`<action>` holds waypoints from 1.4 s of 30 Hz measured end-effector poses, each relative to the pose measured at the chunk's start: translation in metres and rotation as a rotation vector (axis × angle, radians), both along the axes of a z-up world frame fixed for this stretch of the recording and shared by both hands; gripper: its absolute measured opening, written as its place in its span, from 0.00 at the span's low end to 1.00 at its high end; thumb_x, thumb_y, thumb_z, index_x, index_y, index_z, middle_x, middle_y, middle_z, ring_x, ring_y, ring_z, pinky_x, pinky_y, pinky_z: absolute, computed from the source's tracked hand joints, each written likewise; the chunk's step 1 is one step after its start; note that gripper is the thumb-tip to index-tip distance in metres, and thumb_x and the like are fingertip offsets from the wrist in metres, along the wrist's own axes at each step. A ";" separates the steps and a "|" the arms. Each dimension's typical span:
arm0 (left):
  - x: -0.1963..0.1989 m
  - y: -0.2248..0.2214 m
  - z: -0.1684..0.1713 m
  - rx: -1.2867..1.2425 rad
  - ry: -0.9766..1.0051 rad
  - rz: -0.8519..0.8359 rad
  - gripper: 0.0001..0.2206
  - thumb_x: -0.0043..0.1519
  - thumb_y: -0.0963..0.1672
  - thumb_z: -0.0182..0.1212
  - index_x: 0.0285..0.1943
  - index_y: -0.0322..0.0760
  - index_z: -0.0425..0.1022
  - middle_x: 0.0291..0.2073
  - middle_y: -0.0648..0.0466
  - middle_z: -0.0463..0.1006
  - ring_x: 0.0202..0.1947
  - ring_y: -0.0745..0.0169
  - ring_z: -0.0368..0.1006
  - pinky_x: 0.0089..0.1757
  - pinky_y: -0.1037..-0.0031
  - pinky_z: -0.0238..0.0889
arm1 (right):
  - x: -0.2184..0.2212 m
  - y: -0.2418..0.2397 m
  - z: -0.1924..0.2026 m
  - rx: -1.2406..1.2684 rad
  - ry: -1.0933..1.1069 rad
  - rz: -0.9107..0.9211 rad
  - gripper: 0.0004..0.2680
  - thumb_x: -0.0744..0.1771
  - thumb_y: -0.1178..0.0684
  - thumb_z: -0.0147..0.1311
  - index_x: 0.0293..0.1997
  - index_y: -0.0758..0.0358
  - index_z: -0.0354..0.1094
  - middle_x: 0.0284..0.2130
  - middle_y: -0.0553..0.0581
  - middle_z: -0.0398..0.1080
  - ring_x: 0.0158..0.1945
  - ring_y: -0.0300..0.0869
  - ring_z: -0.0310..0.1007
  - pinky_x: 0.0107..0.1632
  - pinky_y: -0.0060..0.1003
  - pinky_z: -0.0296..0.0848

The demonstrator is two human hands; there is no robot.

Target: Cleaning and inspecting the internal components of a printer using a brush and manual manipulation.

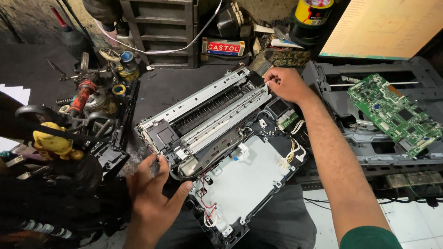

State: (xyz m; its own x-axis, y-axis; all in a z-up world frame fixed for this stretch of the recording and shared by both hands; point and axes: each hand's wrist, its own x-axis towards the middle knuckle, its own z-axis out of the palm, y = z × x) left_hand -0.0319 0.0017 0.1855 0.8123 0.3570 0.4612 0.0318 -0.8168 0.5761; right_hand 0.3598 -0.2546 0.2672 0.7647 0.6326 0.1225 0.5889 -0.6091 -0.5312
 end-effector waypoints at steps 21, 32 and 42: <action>-0.001 -0.005 0.005 0.022 -0.004 0.021 0.31 0.53 0.55 0.70 0.64 0.42 0.72 0.66 0.46 0.64 0.64 0.42 0.66 0.63 0.33 0.46 | -0.004 0.001 0.005 0.061 0.133 -0.063 0.06 0.68 0.63 0.51 0.38 0.61 0.75 0.30 0.53 0.74 0.32 0.36 0.70 0.38 0.31 0.69; -0.001 -0.002 0.009 -0.065 0.147 0.025 0.31 0.53 0.56 0.68 0.63 0.42 0.73 0.68 0.48 0.60 0.67 0.37 0.57 0.65 0.35 0.36 | 0.002 -0.003 -0.002 0.085 0.085 -0.028 0.03 0.67 0.63 0.55 0.36 0.60 0.72 0.30 0.51 0.71 0.33 0.36 0.66 0.39 0.30 0.68; 0.001 0.002 0.010 -0.065 0.305 0.050 0.34 0.51 0.59 0.67 0.63 0.44 0.73 0.71 0.48 0.57 0.67 0.35 0.51 0.61 0.46 0.46 | 0.015 -0.007 -0.014 0.005 -0.003 0.079 0.05 0.67 0.64 0.48 0.35 0.58 0.67 0.28 0.50 0.67 0.32 0.38 0.61 0.37 0.34 0.60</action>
